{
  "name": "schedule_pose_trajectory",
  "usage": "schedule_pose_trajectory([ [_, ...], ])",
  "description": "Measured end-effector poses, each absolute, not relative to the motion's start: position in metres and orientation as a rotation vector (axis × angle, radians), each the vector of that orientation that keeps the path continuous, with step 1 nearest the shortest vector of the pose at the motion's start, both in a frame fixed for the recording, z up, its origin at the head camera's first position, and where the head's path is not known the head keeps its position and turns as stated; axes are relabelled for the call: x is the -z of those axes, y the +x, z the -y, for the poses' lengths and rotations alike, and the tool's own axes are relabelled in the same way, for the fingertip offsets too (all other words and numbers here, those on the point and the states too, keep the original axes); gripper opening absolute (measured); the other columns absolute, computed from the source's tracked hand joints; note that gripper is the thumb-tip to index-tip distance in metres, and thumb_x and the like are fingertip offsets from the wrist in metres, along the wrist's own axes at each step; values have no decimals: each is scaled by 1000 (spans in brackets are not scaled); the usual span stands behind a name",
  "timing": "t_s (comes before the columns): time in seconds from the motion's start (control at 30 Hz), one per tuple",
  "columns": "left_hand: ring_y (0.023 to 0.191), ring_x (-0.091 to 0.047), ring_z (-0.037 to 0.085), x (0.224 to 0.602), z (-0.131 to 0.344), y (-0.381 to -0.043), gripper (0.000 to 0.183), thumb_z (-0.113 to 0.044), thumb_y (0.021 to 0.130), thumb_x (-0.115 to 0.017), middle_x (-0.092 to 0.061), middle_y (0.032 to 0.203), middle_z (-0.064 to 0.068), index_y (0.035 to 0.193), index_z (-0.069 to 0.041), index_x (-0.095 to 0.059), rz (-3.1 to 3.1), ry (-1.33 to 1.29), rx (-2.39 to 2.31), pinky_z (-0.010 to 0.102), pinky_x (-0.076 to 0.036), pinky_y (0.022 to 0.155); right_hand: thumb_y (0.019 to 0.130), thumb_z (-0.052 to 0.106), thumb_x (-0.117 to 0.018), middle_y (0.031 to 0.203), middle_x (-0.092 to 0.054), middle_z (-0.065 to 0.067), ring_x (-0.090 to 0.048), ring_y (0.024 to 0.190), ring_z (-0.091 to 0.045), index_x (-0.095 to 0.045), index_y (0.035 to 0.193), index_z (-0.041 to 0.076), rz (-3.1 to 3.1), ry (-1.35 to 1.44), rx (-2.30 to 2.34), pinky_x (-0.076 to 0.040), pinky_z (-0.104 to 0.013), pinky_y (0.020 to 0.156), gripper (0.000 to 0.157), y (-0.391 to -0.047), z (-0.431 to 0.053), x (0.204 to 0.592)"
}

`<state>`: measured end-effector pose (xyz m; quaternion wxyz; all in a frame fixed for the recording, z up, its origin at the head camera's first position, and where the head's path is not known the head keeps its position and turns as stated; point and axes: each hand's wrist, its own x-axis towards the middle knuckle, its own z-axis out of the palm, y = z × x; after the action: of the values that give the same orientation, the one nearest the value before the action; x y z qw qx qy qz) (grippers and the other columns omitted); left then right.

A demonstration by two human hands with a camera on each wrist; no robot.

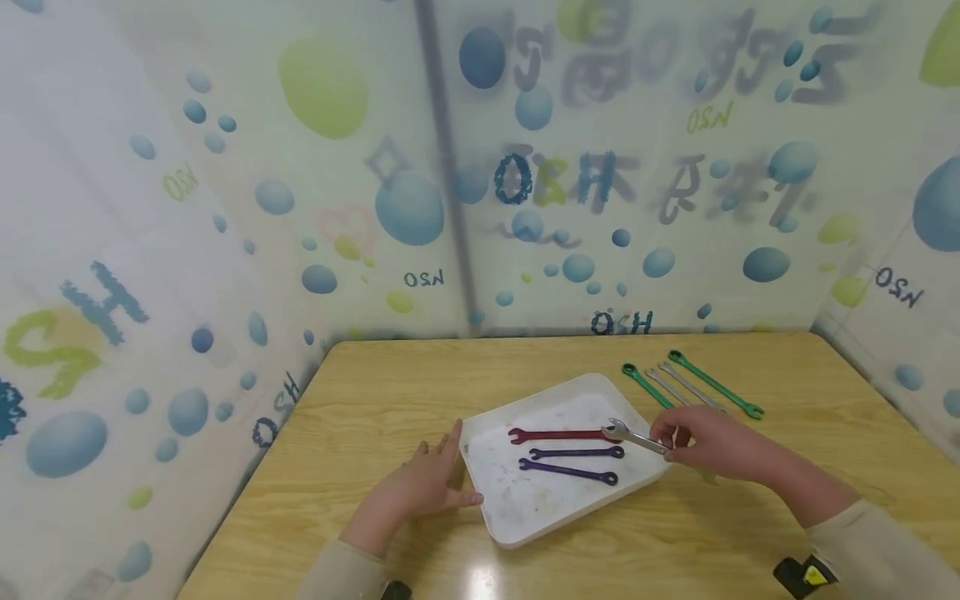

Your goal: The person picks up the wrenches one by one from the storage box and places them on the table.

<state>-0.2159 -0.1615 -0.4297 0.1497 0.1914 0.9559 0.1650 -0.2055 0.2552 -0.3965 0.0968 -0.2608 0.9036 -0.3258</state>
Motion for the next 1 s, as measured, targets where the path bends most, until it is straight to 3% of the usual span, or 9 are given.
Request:
schedule_pose_trajectory([
  [0.17, 131, -23, 63, 429, 162, -217, 114, -61, 81, -68, -27, 153, 28, 156, -3, -4, -2743, 560, -460, 69, -30, 102, 86, 4, -72, 85, -57, 6, -56, 76, -5, -63, 96, 12, -2677, -756, 928, -52, -27, 64, 16, -200, -275, 405],
  [0.47, 132, -23, 62, 429, 162, -217, 115, -61, 81, -68, -28, 153, 28, 156, -4, -3, -2736, 546, -449, 68, -31, 102, 85, -3, -69, 83, -55, 4, -50, 71, -4, -63, 97, 10, -2674, -656, 943, -48, -26, 58, 19, -187, -307, 419],
  [1.0, 131, -22, 63, 431, 163, -218, 117, -61, 79, -69, -28, 152, 28, 156, -3, -3, -2741, 544, -469, 69, -30, 101, 83, 3, -74, 82, -55, 1, -50, 74, -2, -62, 96, 5, -2735, -456, 892, -49, -27, 62, 17, -176, -348, 442],
])
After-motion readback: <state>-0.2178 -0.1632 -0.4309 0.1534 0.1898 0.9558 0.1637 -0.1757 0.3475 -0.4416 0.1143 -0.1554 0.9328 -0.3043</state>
